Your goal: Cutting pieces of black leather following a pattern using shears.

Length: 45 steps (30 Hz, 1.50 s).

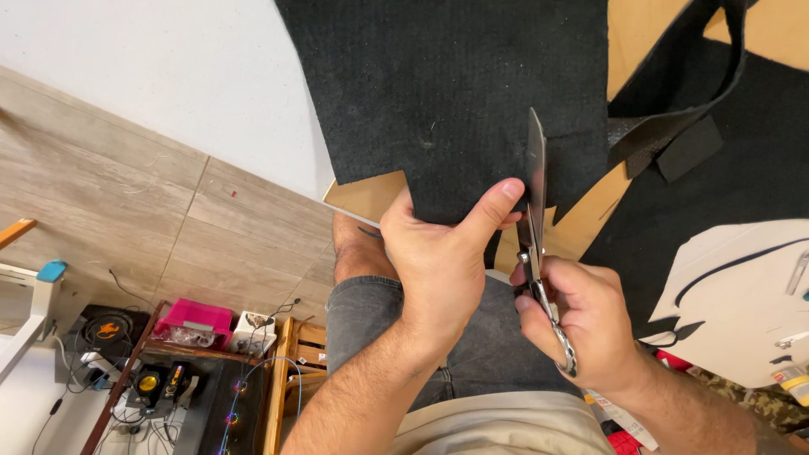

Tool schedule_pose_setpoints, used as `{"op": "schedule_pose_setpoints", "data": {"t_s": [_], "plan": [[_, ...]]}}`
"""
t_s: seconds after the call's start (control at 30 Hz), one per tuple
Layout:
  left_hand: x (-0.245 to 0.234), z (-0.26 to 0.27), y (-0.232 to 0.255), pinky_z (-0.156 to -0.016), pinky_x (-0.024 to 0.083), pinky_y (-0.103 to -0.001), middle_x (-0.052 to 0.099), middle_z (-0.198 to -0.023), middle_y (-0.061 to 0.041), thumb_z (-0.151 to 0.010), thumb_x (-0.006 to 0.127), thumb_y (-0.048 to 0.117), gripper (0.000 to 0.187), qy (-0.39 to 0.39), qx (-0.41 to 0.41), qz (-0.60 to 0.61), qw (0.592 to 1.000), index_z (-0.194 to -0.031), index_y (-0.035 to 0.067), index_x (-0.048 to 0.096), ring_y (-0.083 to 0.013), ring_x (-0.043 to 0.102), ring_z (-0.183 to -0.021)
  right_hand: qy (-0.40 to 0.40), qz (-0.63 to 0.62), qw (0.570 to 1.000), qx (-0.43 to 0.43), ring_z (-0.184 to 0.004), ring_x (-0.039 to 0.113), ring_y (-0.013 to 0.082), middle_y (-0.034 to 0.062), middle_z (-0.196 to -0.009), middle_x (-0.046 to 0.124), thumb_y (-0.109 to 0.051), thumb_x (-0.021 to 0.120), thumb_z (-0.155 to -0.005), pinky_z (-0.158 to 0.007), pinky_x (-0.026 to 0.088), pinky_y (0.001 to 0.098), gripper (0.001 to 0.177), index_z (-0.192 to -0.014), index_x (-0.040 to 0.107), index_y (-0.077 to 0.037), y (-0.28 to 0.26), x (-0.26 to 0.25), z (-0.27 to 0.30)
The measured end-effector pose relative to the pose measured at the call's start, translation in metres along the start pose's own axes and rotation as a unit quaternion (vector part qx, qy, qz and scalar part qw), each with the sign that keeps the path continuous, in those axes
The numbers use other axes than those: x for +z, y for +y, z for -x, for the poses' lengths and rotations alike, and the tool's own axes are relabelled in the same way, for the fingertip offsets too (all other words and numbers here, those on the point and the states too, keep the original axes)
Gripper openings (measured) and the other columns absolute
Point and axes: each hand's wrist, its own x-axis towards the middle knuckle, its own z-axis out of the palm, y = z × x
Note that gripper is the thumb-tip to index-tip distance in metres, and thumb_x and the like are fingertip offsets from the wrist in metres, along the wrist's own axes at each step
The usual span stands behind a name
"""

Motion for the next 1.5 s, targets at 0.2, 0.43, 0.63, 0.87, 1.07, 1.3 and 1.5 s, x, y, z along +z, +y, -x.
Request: {"op": "schedule_pose_setpoints", "data": {"t_s": [0.2,0.43,0.63,0.87,1.07,1.3,1.5], "plan": [[-0.007,-0.004,-0.001,-0.059,0.057,-0.023,0.074,-0.080,-0.009,-0.080,0.081,-0.005,0.014,-0.027,0.017,0.000,1.000,-0.088,-0.004,0.070,-0.0142,0.069,-0.066,0.016,0.010,1.000,0.013,-0.043,0.038,0.0087,-0.0018,-0.054,0.054,0.000,0.063,-0.072,-0.042,0.032,0.0230,0.015,-0.085,0.068,-0.001,0.005,0.001,0.003],[-0.015,-0.017,0.014,-0.053,0.051,-0.021,0.072,-0.078,-0.009,-0.077,0.083,0.001,0.018,-0.026,0.063,-0.116,0.991,-0.083,-0.004,0.067,-0.0110,0.063,-0.063,0.002,-0.019,1.000,0.002,-0.044,0.042,0.0090,-0.0003,-0.057,0.057,-0.002,0.065,-0.073,-0.043,0.035,0.0235,0.016,-0.088,0.070,0.000,0.015,-0.001,0.004],[-0.017,-0.017,0.012,-0.053,0.055,-0.021,0.077,-0.080,-0.012,-0.077,0.083,-0.001,0.015,-0.030,0.053,-0.144,0.988,-0.084,-0.008,0.072,-0.0122,0.068,-0.063,-0.042,-0.116,0.992,0.031,-0.055,0.054,0.0094,0.0038,-0.068,0.065,-0.004,0.070,-0.077,-0.051,0.045,0.0209,0.029,-0.104,0.069,0.005,0.016,-0.009,-0.004],[-0.021,-0.015,0.011,-0.053,0.058,-0.021,0.079,-0.080,-0.012,-0.076,0.085,0.001,0.017,-0.025,0.044,-0.155,0.987,-0.084,-0.006,0.073,-0.0133,0.071,-0.063,-0.042,-0.106,0.993,0.040,-0.056,0.057,0.0102,0.0049,-0.067,0.067,-0.002,0.072,-0.074,-0.055,0.049,0.0215,0.033,-0.106,0.068,0.005,0.011,-0.009,-0.009],[-0.022,-0.014,0.007,-0.047,0.052,-0.020,0.076,-0.075,-0.010,-0.076,0.086,0.002,0.017,-0.026,0.071,-0.160,0.984,-0.076,-0.005,0.070,-0.0105,0.066,-0.059,0.001,-0.015,1.000,0.017,-0.049,0.048,0.0091,0.0018,-0.061,0.061,-0.004,0.067,-0.076,-0.047,0.039,0.0217,0.021,-0.096,0.068,0.003,0.004,-0.003,-0.007],[-0.024,-0.016,0.008,-0.049,0.055,-0.021,0.077,-0.077,-0.011,-0.076,0.085,0.001,0.016,-0.026,0.056,-0.152,0.986,-0.079,-0.006,0.071,-0.0120,0.068,-0.061,0.014,0.033,0.999,-0.008,-0.043,0.041,0.0081,-0.0016,-0.054,0.056,-0.001,0.061,-0.073,-0.042,0.033,0.0220,0.016,-0.087,0.068,0.000,0.001,0.001,-0.005],[-0.027,-0.017,0.008,-0.047,0.055,-0.020,0.077,-0.076,-0.012,-0.077,0.085,0.001,0.016,-0.049,0.062,-0.153,0.985,-0.078,-0.005,0.071,-0.0133,0.070,-0.059,-0.037,-0.121,0.991,0.035,-0.060,0.058,0.0093,0.0048,-0.071,0.068,0.001,0.066,-0.075,-0.056,0.047,0.0199,0.033,-0.107,0.068,0.006,0.007,-0.008,-0.009]]}}
